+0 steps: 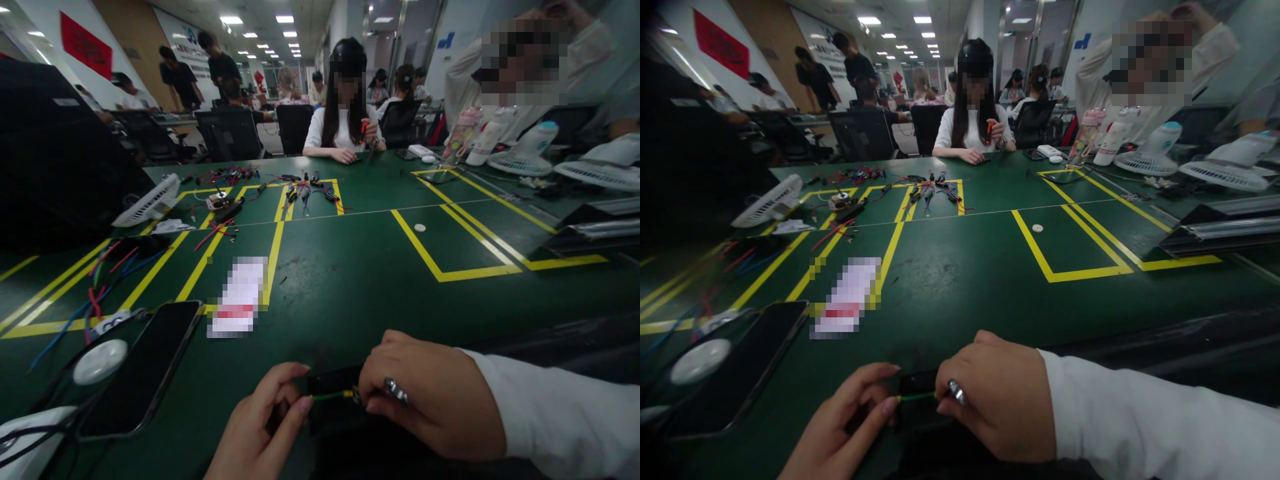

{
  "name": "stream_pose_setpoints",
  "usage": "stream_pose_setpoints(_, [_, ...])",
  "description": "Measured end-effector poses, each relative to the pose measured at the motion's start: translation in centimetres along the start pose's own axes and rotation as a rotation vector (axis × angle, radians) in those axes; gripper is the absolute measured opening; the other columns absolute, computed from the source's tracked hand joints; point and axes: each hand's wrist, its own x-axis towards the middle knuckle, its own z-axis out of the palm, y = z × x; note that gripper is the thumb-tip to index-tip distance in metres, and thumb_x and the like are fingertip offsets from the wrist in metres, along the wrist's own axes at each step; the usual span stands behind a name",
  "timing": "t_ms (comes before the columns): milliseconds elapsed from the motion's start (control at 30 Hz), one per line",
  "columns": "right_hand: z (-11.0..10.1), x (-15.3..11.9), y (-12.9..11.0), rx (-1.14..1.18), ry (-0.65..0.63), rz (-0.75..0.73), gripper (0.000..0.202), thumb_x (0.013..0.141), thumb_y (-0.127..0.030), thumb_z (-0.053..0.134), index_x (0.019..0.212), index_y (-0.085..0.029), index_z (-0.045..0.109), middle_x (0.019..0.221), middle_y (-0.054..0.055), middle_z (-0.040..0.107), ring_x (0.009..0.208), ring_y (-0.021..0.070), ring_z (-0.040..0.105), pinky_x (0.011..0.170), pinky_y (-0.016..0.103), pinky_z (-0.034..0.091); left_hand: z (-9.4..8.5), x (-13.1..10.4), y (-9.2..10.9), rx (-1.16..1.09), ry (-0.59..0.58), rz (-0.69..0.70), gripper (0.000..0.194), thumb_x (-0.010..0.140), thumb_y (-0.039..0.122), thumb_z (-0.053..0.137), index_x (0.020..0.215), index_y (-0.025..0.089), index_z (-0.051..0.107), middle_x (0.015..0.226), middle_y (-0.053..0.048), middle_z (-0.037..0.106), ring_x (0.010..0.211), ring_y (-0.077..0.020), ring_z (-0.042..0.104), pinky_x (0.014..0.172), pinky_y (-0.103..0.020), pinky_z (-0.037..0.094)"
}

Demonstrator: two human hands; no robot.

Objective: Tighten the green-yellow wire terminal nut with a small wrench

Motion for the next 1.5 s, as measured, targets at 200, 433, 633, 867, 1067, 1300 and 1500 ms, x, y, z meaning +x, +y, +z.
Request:
stream_pose_setpoints(200, [-1.8,1.2,0.2,-0.019,-0.123,-0.042,0.01,0.091,-0.009,0.059,0.092,-0.017,0.066,0.086,0.0,0.071,0.08,0.016,0.064,0.08,0.034,0.037,0.1,-0.1,-0.5,-0.005,0.002,-0.008,0.021,0.098,0.037,0.051,0.119,0.03,0.052,0.067,0.009,0.057,0.062,-0.0138,0.058,0.061,-0.023,0.041])
stream_pose_setpoints(433, [-1.6,-1.2,-0.1,0.094,0.126,0.108,0.012,0.099,-0.025,0.051,0.093,-0.02,0.061,0.084,0.002,0.065,0.077,0.0189,0.056,0.07,0.031,0.041,0.1,-0.1,0.0,-0.015,0.013,-0.018,0.021,0.098,0.038,0.051,0.118,0.03,0.054,0.066,0.009,0.057,0.062,-0.0143,0.06,0.06,-0.023,0.042])
stream_pose_setpoints(633, [0.7,-2.3,-0.8,0.106,0.234,0.106,0.006,0.096,-0.018,0.054,0.092,-0.021,0.057,0.079,-0.003,0.059,0.072,0.0162,0.051,0.075,0.03,0.038,0.1,-0.1,0.0,-0.011,0.008,-0.021,0.022,0.098,0.038,0.052,0.118,0.03,0.053,0.067,0.009,0.06,0.062,-0.0137,0.06,0.06,-0.022,0.042])
stream_pose_setpoints(867, [1.1,-1.6,-0.7,0.067,0.16,0.063,0.005,0.091,-0.014,0.06,0.092,-0.018,0.058,0.085,-0.001,0.063,0.078,0.0163,0.054,0.079,0.031,0.036,0.0,0.0,-0.1,-0.001,0.004,-0.005,0.021,0.098,0.037,0.051,0.118,0.029,0.054,0.067,0.008,0.06,0.061,-0.0142,0.061,0.059,-0.022,0.044])
stream_pose_setpoints(1067, [1.0,-1.2,-0.4,0.013,0.075,0.064,0.005,0.094,-0.015,0.054,0.095,-0.017,0.058,0.09,0.002,0.066,0.08,0.0184,0.055,0.077,0.033,0.038,-0.6,0.3,0.2,0.031,-0.05,0.03,0.022,0.099,0.035,0.05,0.119,0.027,0.054,0.068,0.007,0.062,0.062,-0.0148,0.064,0.06,-0.022,0.047])
stream_pose_setpoints(1300, [-0.6,-0.1,0.1,0.047,-0.073,-0.024,0.01,0.091,-0.01,0.056,0.095,-0.016,0.063,0.09,0.003,0.069,0.082,0.0175,0.06,0.08,0.035,0.038,-0.2,0.1,0.3,-0.001,-0.001,-0.006,0.021,0.098,0.036,0.051,0.117,0.028,0.056,0.067,0.007,0.061,0.061,-0.0145,0.062,0.06,-0.022,0.045])
stream_pose_setpoints(1500, [-2.3,1.2,0.2,-0.032,-0.189,-0.073,0.011,0.091,-0.009,0.059,0.093,-0.017,0.068,0.088,0.002,0.071,0.087,0.0192,0.065,0.079,0.036,0.037,0.3,0.0,0.1,-0.034,0.06,0.001,0.02,0.096,0.034,0.053,0.115,0.028,0.056,0.065,0.008,0.061,0.06,-0.0146,0.06,0.06,-0.023,0.044])
